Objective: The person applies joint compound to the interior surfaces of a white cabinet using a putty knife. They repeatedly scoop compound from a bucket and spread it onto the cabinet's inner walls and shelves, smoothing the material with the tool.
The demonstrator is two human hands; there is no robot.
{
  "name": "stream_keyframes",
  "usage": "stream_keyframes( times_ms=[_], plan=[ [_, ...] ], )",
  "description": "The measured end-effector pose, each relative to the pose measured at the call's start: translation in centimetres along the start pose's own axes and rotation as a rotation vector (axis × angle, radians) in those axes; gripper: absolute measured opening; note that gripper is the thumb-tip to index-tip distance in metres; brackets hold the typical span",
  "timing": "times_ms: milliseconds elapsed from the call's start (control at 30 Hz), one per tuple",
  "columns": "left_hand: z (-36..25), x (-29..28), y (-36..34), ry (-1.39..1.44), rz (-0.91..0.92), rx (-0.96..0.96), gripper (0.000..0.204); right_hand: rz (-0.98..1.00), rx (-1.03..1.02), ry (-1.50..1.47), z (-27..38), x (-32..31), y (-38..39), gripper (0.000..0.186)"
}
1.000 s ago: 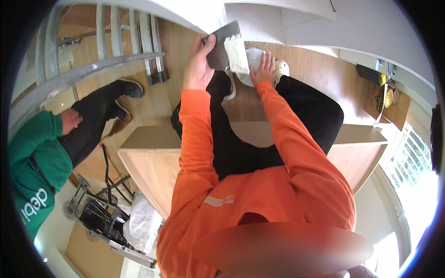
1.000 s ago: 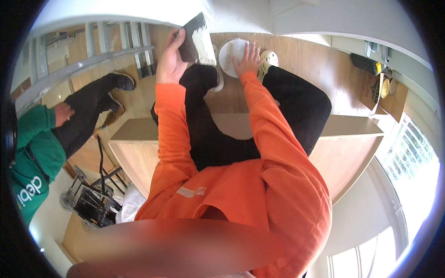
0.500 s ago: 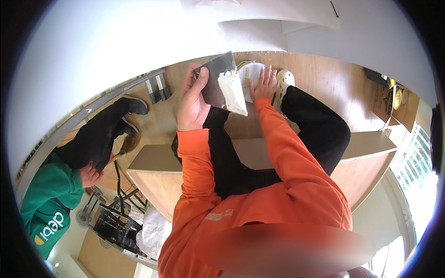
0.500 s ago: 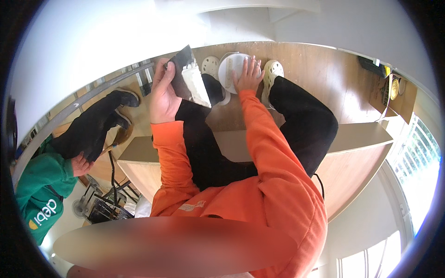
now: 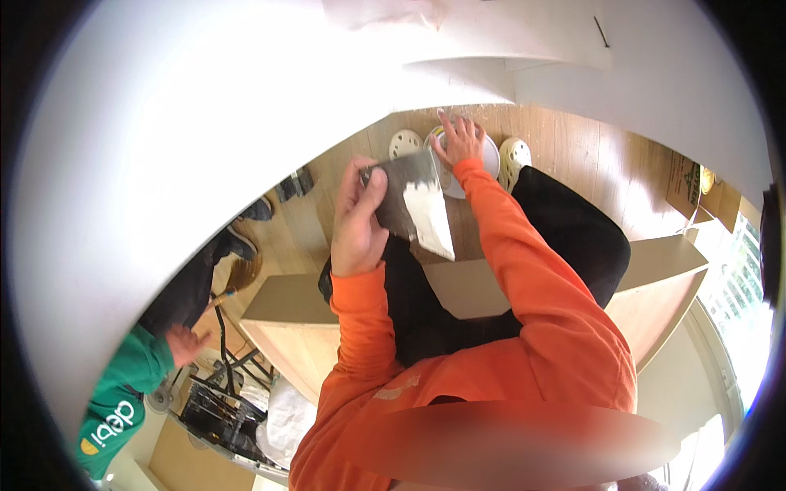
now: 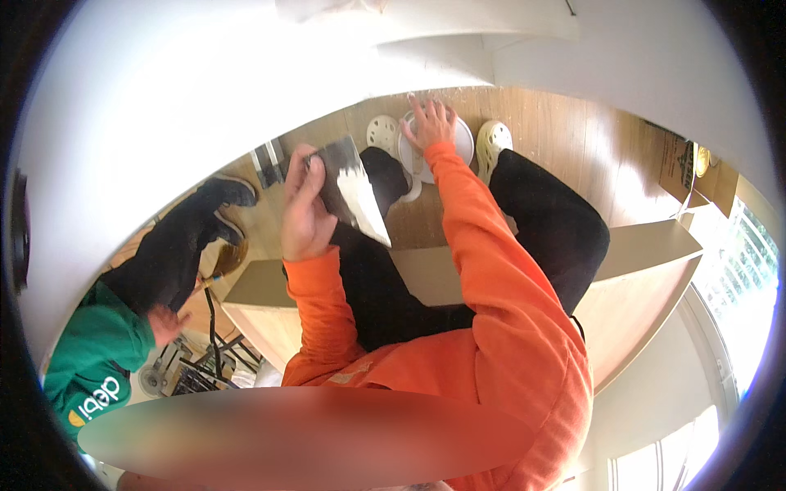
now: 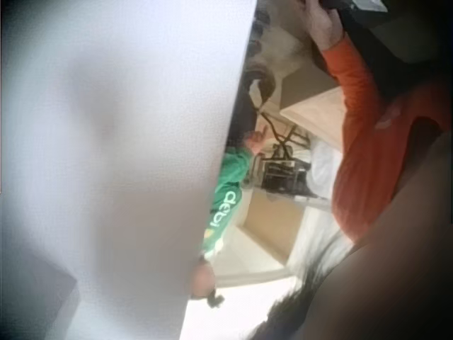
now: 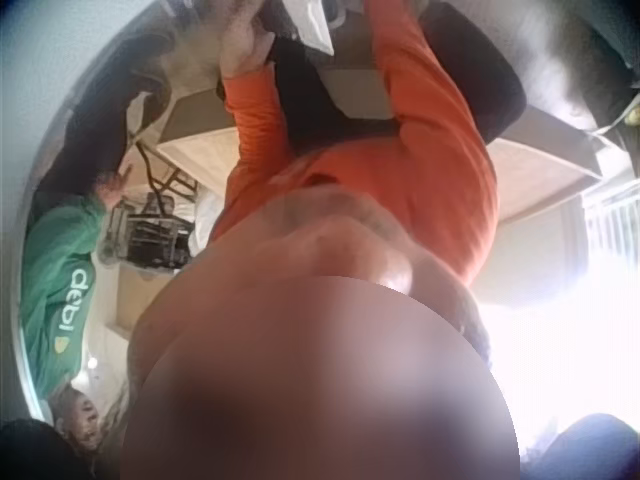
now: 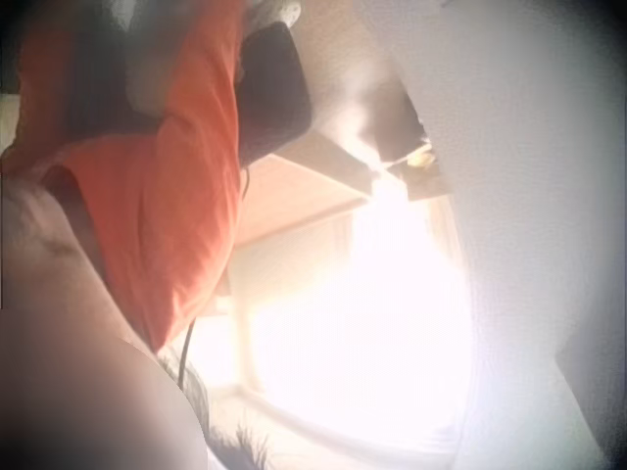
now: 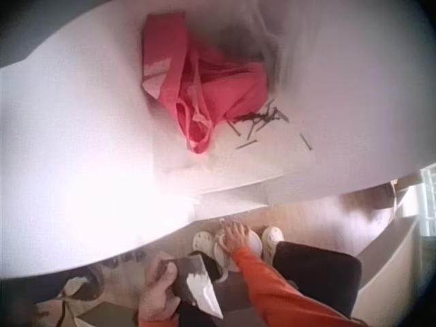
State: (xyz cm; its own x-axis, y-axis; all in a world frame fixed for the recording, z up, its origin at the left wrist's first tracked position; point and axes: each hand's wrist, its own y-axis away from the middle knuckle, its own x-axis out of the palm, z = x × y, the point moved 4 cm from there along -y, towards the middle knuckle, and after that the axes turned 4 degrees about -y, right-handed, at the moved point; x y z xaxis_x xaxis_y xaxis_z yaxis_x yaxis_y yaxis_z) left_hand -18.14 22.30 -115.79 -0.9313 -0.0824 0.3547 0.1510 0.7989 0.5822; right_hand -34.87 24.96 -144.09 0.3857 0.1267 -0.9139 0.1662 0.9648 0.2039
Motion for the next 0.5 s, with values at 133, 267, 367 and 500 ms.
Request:
stream_keyframes(
  times_ms=[133,267,367,500],
  plan=[
    [-0.1,0.3,0.2,0.074,0.104,0.028,0.008,-0.005,0.009,0.012,0.1,-0.1,-0.1,0.059],
    [0.3,-0.2,0.1,0.057,0.023,0.024,0.011,-0.239,-0.055,0.127,1.8,-0.4,1.3,0.053],
    [0.6,-0.2,0.1,0.139,0.081,-0.031,0.012,0.01,-0.086,0.235,2.9,1.9,3.7,0.073],
    [0.4,0.0,0.9,0.068,0.08,0.004,0.011,-0.09,-0.121,0.061,3.1,3.0,5.6,0.075]
  ],
)
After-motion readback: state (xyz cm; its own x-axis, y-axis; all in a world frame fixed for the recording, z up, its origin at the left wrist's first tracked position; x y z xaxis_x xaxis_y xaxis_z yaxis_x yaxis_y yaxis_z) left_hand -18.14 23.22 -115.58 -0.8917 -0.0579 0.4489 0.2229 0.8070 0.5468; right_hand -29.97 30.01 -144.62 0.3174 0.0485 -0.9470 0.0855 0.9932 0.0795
